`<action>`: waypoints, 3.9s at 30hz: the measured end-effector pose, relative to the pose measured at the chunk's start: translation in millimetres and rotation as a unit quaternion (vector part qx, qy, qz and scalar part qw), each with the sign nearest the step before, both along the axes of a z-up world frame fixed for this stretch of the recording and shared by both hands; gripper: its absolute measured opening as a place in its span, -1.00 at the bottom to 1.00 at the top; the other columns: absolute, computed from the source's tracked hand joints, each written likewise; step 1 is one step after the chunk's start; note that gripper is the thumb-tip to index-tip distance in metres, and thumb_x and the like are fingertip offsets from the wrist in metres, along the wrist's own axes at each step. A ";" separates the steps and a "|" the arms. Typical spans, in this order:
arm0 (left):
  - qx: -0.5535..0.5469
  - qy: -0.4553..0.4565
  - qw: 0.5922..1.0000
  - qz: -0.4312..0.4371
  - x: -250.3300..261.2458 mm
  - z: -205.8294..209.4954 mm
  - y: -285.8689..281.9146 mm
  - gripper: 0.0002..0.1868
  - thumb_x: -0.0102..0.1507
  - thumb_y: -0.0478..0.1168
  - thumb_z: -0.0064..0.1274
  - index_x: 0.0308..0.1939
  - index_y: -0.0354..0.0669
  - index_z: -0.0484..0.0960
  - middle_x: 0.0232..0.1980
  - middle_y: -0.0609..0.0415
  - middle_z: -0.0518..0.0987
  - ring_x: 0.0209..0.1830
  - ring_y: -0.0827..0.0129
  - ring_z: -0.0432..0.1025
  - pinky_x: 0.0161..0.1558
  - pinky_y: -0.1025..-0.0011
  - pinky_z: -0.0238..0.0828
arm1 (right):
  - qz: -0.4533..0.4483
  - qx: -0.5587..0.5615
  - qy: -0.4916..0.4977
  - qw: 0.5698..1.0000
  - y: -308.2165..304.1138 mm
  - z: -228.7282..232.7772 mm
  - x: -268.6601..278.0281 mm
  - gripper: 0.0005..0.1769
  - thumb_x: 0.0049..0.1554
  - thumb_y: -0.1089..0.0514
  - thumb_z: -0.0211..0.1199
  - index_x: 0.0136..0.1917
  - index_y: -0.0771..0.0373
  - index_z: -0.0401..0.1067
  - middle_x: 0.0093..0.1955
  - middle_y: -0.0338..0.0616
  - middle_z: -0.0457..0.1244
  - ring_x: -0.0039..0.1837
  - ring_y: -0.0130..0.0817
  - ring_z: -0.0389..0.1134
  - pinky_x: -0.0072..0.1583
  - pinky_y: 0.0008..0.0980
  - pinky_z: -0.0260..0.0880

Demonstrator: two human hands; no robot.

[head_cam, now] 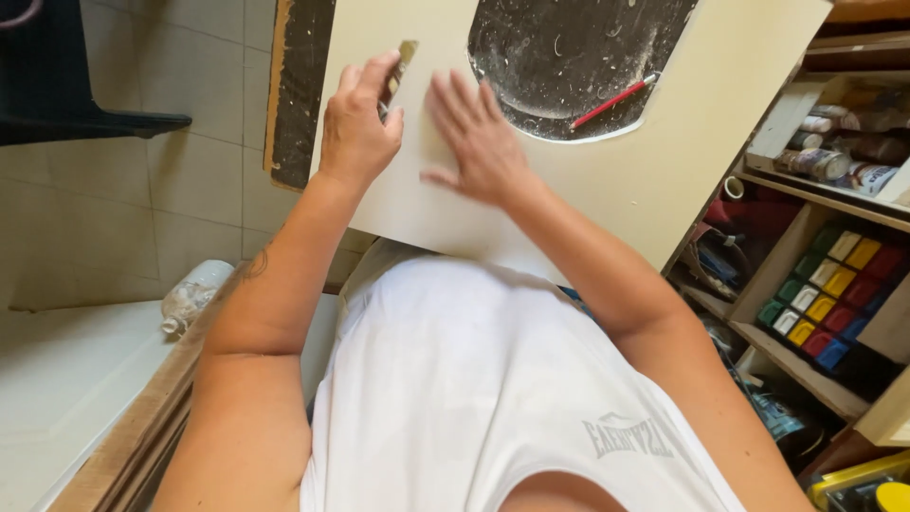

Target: Trimming and sanding the inner edges of a cutout in a board to create a smooth finish.

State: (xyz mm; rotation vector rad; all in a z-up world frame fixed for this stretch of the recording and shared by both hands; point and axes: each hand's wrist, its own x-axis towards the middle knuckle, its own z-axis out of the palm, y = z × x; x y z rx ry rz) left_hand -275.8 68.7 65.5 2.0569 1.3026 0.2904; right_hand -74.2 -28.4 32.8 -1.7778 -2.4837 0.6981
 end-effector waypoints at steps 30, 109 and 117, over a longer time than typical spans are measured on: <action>0.083 0.216 0.965 -0.126 63.7 -50.6 -25.2 -0.30 0.35 -0.32 -0.09 0.61 0.06 0.26 0.04 -0.09 0.39 -0.36 0.02 0.43 -0.42 0.01 0.53 | -0.135 0.192 -0.006 0.972 -47.7 -16.0 -4.2 -0.18 0.44 -0.28 0.05 0.65 0.41 0.16 0.71 0.15 -0.04 0.73 0.08 -0.04 0.68 -0.01 -0.02; 0.021 0.146 0.983 -0.113 121.2 -45.7 83.1 -0.33 0.37 -0.30 -0.24 0.59 0.23 0.29 -0.03 -0.14 0.39 -0.43 -0.11 0.49 -0.29 -0.05 0.48 | -0.147 0.156 -0.047 0.976 8.3 -18.7 -20.4 -0.01 0.38 -0.45 -0.01 0.71 0.35 0.00 0.76 0.11 -0.11 0.77 0.05 -0.19 0.70 0.10 -0.14; 0.019 0.180 0.978 -0.106 174.2 -60.6 128.9 -0.24 0.32 -0.37 -0.21 0.62 0.22 0.21 0.09 -0.16 0.42 -0.27 -0.10 0.55 -0.16 -0.02 0.52 | -0.162 0.153 -0.034 0.974 9.1 -19.5 -20.1 0.00 0.38 -0.43 0.02 0.73 0.34 -0.07 0.78 0.09 -0.18 0.79 0.02 -0.17 0.72 0.07 -0.07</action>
